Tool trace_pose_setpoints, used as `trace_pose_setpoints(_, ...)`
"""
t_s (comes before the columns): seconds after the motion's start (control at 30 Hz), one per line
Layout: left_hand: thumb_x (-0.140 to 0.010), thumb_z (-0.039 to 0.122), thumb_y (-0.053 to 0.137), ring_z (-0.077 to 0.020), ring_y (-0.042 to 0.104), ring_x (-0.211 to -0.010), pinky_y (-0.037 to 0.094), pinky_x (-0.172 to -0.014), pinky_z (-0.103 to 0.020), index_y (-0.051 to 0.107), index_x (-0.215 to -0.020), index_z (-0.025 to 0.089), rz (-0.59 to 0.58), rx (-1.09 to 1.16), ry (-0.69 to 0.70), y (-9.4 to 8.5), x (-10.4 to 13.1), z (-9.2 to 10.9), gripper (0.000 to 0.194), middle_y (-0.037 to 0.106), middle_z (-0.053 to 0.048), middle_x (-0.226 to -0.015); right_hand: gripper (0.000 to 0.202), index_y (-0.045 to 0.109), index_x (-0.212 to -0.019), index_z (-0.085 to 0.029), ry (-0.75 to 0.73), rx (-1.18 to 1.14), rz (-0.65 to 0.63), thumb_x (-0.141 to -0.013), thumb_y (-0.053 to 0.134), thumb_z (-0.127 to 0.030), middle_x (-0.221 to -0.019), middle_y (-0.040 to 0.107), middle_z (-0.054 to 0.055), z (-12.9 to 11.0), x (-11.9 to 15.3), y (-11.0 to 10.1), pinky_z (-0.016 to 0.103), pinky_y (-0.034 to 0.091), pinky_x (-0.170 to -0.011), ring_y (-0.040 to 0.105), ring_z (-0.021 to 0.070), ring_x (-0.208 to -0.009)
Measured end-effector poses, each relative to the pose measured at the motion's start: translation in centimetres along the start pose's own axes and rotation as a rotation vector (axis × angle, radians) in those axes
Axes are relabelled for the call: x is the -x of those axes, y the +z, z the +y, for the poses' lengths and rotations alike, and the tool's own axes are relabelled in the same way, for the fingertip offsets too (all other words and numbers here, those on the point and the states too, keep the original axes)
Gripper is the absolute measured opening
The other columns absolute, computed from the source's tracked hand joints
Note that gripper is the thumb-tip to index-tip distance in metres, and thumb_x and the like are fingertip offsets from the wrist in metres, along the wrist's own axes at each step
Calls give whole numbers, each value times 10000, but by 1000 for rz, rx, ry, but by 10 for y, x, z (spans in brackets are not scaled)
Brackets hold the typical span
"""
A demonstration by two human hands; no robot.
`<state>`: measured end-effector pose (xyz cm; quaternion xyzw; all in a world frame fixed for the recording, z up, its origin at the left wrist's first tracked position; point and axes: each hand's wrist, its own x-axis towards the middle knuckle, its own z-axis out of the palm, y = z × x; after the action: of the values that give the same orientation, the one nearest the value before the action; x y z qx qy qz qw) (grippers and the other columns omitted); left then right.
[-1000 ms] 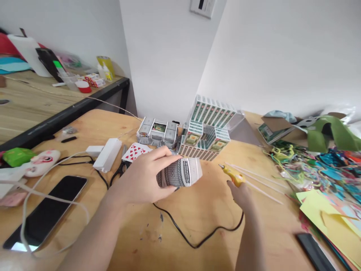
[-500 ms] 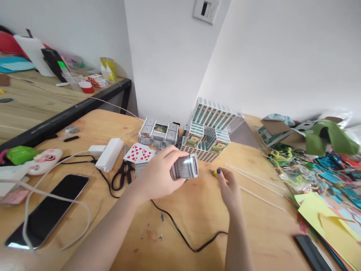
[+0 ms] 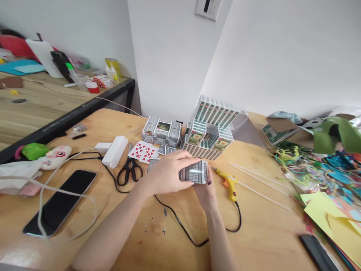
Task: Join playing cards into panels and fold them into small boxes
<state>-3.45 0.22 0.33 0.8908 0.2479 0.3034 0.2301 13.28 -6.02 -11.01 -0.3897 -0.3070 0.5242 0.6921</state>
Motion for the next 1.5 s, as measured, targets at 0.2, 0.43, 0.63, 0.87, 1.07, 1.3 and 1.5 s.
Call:
trace_pose_setpoints(0.2, -781, 282, 668, -220, 550, -1135, 448, -979, -383, 539, -1302, 239, -77, -41, 7, 8, -5, -6, 539, 584, -55, -1267, 1102, 173, -1443, -401, -18, 0, 70, -553, 804, -561, -1499, 322, 109, 4, 3, -2, 482, 495, -890, 494, 310, -1233)
trace_pose_setpoints(0.43, -777, 351, 717, -229, 522, -1208, 381, -1039, -429, 468, -1353, 240, -95, -66, 9, 14, -7, -8, 637, 580, -54, -1337, 1055, 163, -1428, -408, -98, 48, 140, -589, 799, -486, -1514, 229, 94, 4, 5, -2, 470, 490, -892, 409, 302, -1290)
trace_pose_setpoints(0.63, -768, 367, 713, -234, 477, -1262, 361, -1061, -411, 361, -1415, 220, -138, -116, -16, 14, -5, -8, 752, 517, -67, -1404, 805, 297, -1368, -391, -31, 72, 149, -690, 727, -451, -1452, 322, 75, 3, 6, -2, 437, 496, -884, 477, 259, -1204)
trace_pose_setpoints(0.87, -682, 399, 754, -313, 564, -1139, 340, -1041, -513, 520, -1268, 198, -177, -347, -155, -2, 2, -22, 662, 631, -86, -1249, 620, 424, -1262, -367, -67, 56, 175, -711, 702, -422, -1398, 371, 53, 5, 5, 2, 428, 506, -850, 521, 229, -1106)
trace_pose_setpoints(1.07, -604, 398, 820, -279, 629, -999, 477, -865, -407, 601, -1157, 209, -125, -304, -132, -2, -2, -22, 624, 699, -51, -1096, 538, 462, -1204, -349, -67, 39, 178, -721, 688, -419, -1277, 466, 47, 2, 4, 1, 414, 502, -834, 557, 188, -966)
trace_pose_setpoints(1.3, -601, 378, 830, -257, 629, -1016, 484, -907, -403, 649, -1137, 167, 3, -224, -119, 14, -5, -30, 604, 706, -67, -1095, 534, 462, -1186, -321, -49, 78, 209, -718, 674, -463, -1164, 533, 49, 0, 3, -4, 390, 506, -797, 564, 175, -886)
trace_pose_setpoints(1.5, -580, 373, 845, -269, 647, -969, 509, -876, -425, 675, -1118, 120, 87, -212, -32, 21, -5, -36, 619, 720, -94, -1058, 508, 472, -1167, -318, -81, 81, 215, -719, 673, -449, -1216, 512, 51, -2, 3, -3, 380, 501, -808, 558, 172, -907)
